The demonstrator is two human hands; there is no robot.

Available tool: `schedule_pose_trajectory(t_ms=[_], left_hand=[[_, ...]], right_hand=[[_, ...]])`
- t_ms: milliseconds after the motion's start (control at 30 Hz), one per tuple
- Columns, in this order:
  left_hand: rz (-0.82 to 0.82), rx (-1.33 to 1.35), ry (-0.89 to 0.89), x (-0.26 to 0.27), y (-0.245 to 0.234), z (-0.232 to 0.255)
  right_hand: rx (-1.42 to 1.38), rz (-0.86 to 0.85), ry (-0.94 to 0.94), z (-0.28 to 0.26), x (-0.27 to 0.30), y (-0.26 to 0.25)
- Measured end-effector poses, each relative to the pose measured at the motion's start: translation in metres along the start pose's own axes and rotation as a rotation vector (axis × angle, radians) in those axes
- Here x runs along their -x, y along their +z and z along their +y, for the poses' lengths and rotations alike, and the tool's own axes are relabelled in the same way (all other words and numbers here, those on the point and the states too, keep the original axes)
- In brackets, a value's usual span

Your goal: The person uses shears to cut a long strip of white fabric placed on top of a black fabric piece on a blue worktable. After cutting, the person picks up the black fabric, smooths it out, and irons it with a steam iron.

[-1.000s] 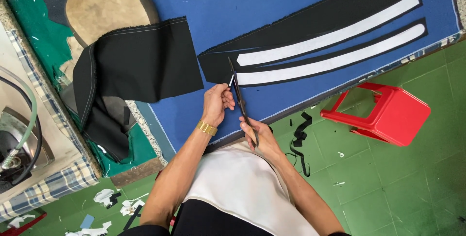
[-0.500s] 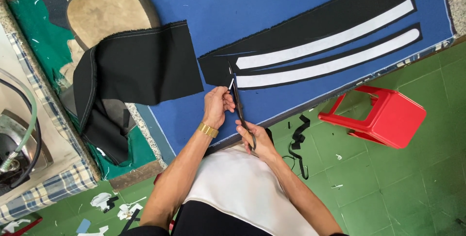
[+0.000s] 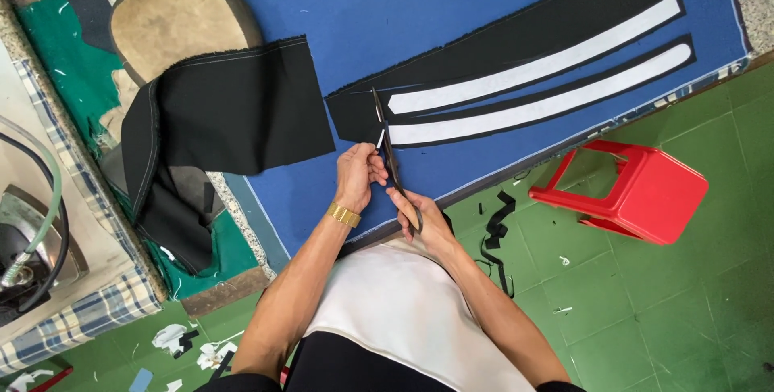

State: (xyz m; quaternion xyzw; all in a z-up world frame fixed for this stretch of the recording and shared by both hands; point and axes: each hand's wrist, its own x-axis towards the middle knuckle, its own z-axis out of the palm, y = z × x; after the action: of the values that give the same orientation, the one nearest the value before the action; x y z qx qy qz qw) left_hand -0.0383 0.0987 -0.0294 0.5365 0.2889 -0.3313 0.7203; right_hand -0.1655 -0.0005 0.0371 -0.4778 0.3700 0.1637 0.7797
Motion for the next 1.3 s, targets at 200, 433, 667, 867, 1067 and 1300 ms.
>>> schedule_pose_trajectory(t_ms=[200, 433, 667, 867, 1067, 1300], left_hand=[[0.009, -0.007, -0.005, 0.000, 0.001, 0.000], [0.014, -0.009, 0.006, 0.002, 0.001, 0.001], [0.014, -0.024, 0.004, -0.002, -0.001, -0.001], [0.024, -0.010, 0.013, -0.004, 0.000, -0.002], [0.025, -0.274, 0.145, 0.005, -0.015, -0.004], [0.225, -1.348, 1.209, 0.031, -0.003, 0.045]], right_hand=[[0.002, -0.003, 0.028, 0.007, -0.006, -0.006], [-0.008, -0.047, 0.079, -0.012, 0.001, -0.009], [0.031, -0.026, 0.053, -0.035, -0.022, -0.003], [0.116, -0.045, 0.046, -0.033, -0.025, -0.008], [0.122, -0.170, -0.104, -0.048, 0.034, -0.043], [0.089, -0.168, -0.202, -0.053, 0.057, -0.175]])
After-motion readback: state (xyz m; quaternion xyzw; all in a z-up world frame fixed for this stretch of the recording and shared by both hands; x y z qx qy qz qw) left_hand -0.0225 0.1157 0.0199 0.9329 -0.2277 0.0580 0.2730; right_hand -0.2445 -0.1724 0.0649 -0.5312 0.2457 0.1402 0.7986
